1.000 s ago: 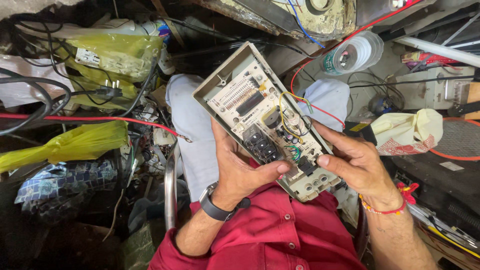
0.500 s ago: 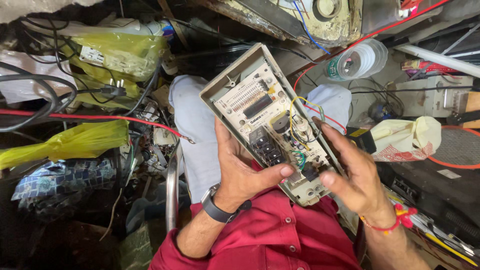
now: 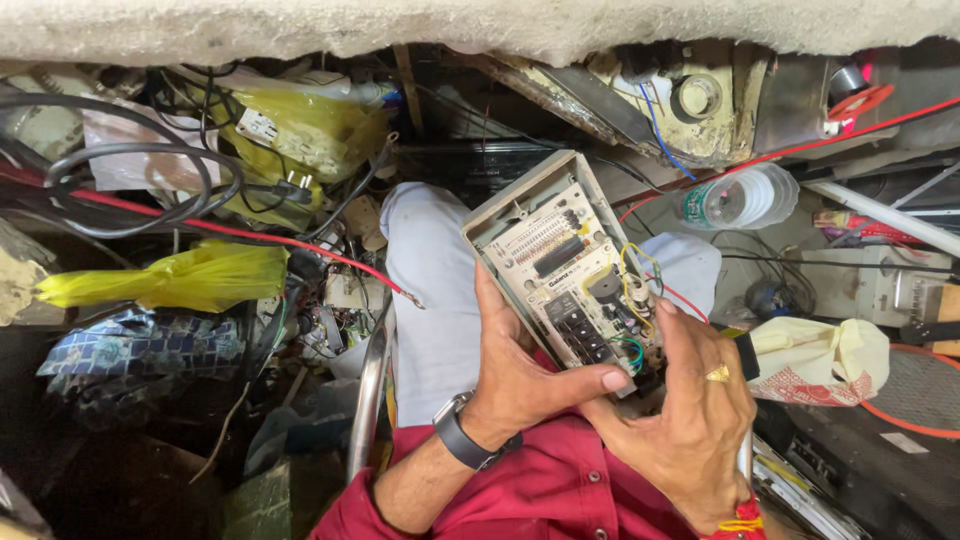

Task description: The person removes a green circuit board from a metal housing, uses a soldering iron to work on the board, then reinserts it and uses a screwdriver to tighten screws on the housing. The person also inspects the internal components and adjusts wires within the device.

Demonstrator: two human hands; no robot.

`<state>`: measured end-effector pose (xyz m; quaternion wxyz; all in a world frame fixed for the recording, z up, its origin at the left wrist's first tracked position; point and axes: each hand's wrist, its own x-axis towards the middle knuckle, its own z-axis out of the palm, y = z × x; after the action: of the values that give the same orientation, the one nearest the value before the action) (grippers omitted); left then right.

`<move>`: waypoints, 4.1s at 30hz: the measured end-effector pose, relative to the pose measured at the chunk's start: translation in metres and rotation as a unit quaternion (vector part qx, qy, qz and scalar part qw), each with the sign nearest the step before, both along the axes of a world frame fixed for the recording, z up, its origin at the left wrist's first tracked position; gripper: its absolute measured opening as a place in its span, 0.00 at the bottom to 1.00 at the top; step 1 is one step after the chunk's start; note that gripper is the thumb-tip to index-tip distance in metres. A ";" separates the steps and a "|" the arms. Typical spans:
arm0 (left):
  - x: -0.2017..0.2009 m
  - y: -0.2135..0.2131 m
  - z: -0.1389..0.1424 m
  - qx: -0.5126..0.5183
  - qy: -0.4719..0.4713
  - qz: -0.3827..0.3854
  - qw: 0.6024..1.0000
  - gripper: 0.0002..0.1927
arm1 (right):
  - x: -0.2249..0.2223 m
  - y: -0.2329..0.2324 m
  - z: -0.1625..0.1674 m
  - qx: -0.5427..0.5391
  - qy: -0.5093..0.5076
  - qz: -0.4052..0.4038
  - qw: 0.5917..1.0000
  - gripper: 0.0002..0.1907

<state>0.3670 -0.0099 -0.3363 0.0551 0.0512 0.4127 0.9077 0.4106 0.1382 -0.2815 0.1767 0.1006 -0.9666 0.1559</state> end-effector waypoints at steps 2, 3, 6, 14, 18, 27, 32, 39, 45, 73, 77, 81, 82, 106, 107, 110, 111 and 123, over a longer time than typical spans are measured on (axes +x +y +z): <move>0.004 -0.004 0.002 0.013 0.002 0.004 1.000 0.67 | 0.003 -0.009 0.000 0.006 -0.006 -0.017 1.000 0.47; 0.005 -0.006 0.002 0.033 -0.007 -0.002 0.999 0.68 | 0.004 -0.013 -0.001 -0.004 0.002 -0.024 1.000 0.47; 0.006 -0.012 0.002 0.070 -0.028 -0.021 0.997 0.72 | 0.005 -0.022 -0.008 -0.041 0.021 -0.040 0.998 0.48; 0.005 -0.019 -0.003 0.101 -0.027 -0.030 0.994 0.70 | 0.006 -0.022 -0.028 -0.123 0.060 -0.014 0.990 0.49; 0.005 -0.020 -0.013 0.137 -0.054 -0.038 0.988 0.65 | 0.005 -0.020 -0.036 -0.112 0.093 0.007 0.989 0.47; 0.007 -0.023 -0.029 0.127 -0.080 -0.080 0.985 0.60 | 0.010 -0.011 -0.046 -0.128 0.089 0.023 0.987 0.44; 0.014 -0.022 -0.040 0.109 -0.096 -0.097 0.985 0.50 | 0.014 -0.012 -0.057 -0.215 0.099 0.033 0.971 0.43; 0.016 -0.022 -0.052 0.134 -0.088 -0.108 0.981 0.41 | 0.017 -0.019 -0.057 -0.195 0.096 0.030 0.976 0.40; 0.016 -0.026 -0.048 0.124 -0.076 -0.109 0.983 0.39 | 0.018 -0.023 -0.049 -0.175 0.083 0.001 0.981 0.37; 0.005 0.003 -0.020 0.026 -0.078 -0.003 0.997 0.48 | 0.001 0.000 -0.032 -0.090 0.035 0.019 0.995 0.45; 0.005 0.005 -0.024 0.046 -0.107 0.025 0.993 0.45 | -0.001 0.003 -0.033 -0.033 0.034 0.011 0.999 0.49; 0.003 0.004 -0.021 0.069 -0.114 0.026 0.991 0.46 | -0.003 0.006 -0.028 -0.030 0.020 0.029 0.999 0.52; 0.004 0.004 -0.020 0.074 -0.115 0.025 0.990 0.46 | -0.003 0.006 -0.027 -0.039 0.028 0.045 0.998 0.52; 0.007 -0.010 -0.033 0.023 -0.060 0.015 0.998 0.53 | 0.001 -0.005 -0.040 -0.184 0.010 0.055 0.981 0.47; 0.007 -0.010 -0.033 0.020 -0.061 0.014 0.998 0.53 | 0.001 -0.004 -0.040 -0.186 0.017 0.056 0.981 0.47; 0.007 -0.010 -0.032 0.025 -0.072 0.004 0.997 0.52 | 0.001 -0.004 -0.041 -0.199 0.003 0.048 0.979 0.47; 0.007 -0.010 -0.031 0.039 -0.083 -0.004 0.996 0.51 | 0.001 -0.005 -0.041 -0.201 -0.004 0.043 0.979 0.46; -0.008 -0.016 -0.016 0.033 -0.065 0.024 0.997 0.49 | -0.007 -0.018 -0.039 -0.121 0.030 0.044 0.991 0.44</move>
<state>0.3587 -0.0262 -0.3527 0.0589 -0.0162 0.3789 0.9234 0.4038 0.1205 -0.3206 0.2099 0.1257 -0.9295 0.2759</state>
